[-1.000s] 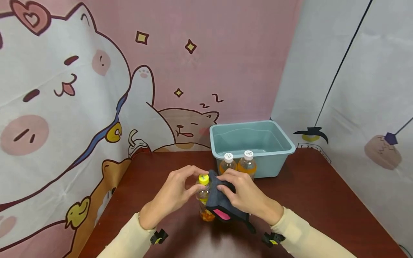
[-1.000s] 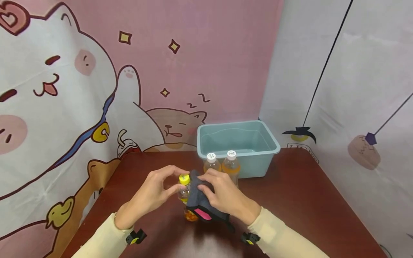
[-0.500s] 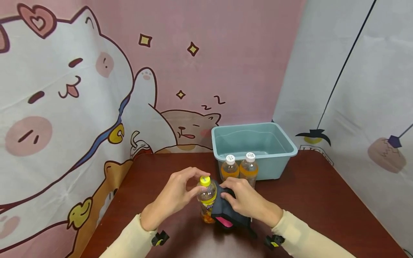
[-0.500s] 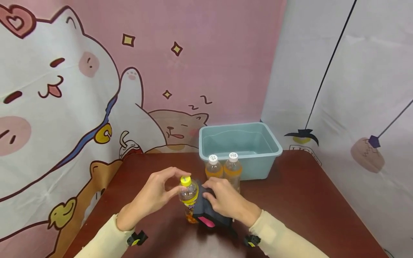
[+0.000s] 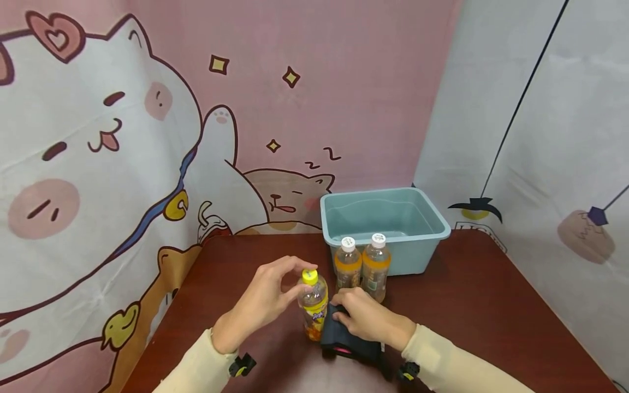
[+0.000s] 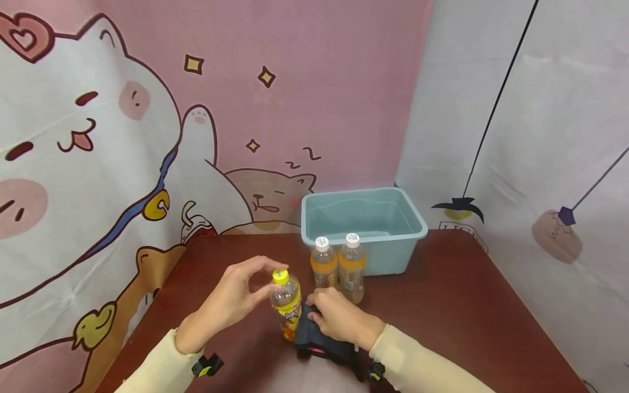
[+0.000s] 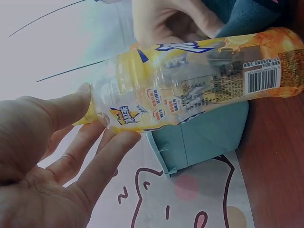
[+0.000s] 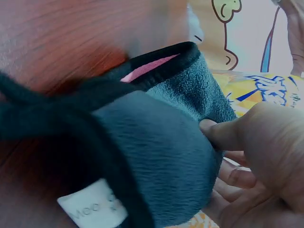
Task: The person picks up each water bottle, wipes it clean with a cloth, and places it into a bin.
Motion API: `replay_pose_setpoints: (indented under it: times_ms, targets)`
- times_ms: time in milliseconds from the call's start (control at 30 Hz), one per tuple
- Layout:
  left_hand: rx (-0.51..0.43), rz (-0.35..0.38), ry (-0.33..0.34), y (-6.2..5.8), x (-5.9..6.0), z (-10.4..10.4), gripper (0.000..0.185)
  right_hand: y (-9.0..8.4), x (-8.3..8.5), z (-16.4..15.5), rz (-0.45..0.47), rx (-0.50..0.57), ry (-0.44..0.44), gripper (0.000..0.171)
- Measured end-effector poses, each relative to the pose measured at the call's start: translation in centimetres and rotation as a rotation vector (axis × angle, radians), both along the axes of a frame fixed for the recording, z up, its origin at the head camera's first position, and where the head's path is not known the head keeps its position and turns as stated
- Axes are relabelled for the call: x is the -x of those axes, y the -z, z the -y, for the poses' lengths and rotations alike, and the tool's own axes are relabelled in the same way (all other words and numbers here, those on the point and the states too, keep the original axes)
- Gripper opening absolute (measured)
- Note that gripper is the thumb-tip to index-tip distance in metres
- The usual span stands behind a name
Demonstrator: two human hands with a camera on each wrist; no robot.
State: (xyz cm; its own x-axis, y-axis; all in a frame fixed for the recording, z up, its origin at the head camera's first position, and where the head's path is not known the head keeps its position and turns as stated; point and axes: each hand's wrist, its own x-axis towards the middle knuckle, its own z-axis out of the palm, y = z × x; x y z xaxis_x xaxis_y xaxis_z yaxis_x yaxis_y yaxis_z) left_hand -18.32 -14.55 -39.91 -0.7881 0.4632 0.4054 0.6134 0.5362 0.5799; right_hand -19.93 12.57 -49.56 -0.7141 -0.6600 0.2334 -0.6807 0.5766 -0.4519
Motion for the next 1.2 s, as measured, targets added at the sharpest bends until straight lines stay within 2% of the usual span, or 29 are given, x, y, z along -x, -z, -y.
replay_pose_setpoints:
  times_ms: [200, 433, 633, 867, 1200]
  targets:
    - [-0.008, 0.007, 0.001, 0.1, 0.1, 0.1, 0.039, 0.7, 0.5, 0.2, 0.017, -0.01, 0.004, 0.014]
    - [-0.026, 0.006, 0.017, 0.3, 0.1, 0.2, 0.04, 0.3, 0.4, 0.2, 0.04, 0.003, 0.019, 0.014]
    - [-0.035, 0.002, 0.018, 0.3, 0.1, 0.2, 0.041, -0.9, 0.0, -0.1, 0.001, 0.066, 0.048, 0.017]
    - [-0.037, -0.017, 0.021, 0.2, 0.0, 0.2, 0.041, -2.4, -0.3, -0.3, -0.092, 0.15, 0.084, 0.02]
    - [-0.039, -0.005, 0.024, 0.3, 0.2, 0.2, 0.041, -4.4, -0.6, -0.5, -0.124, 0.269, 0.113, 0.022]
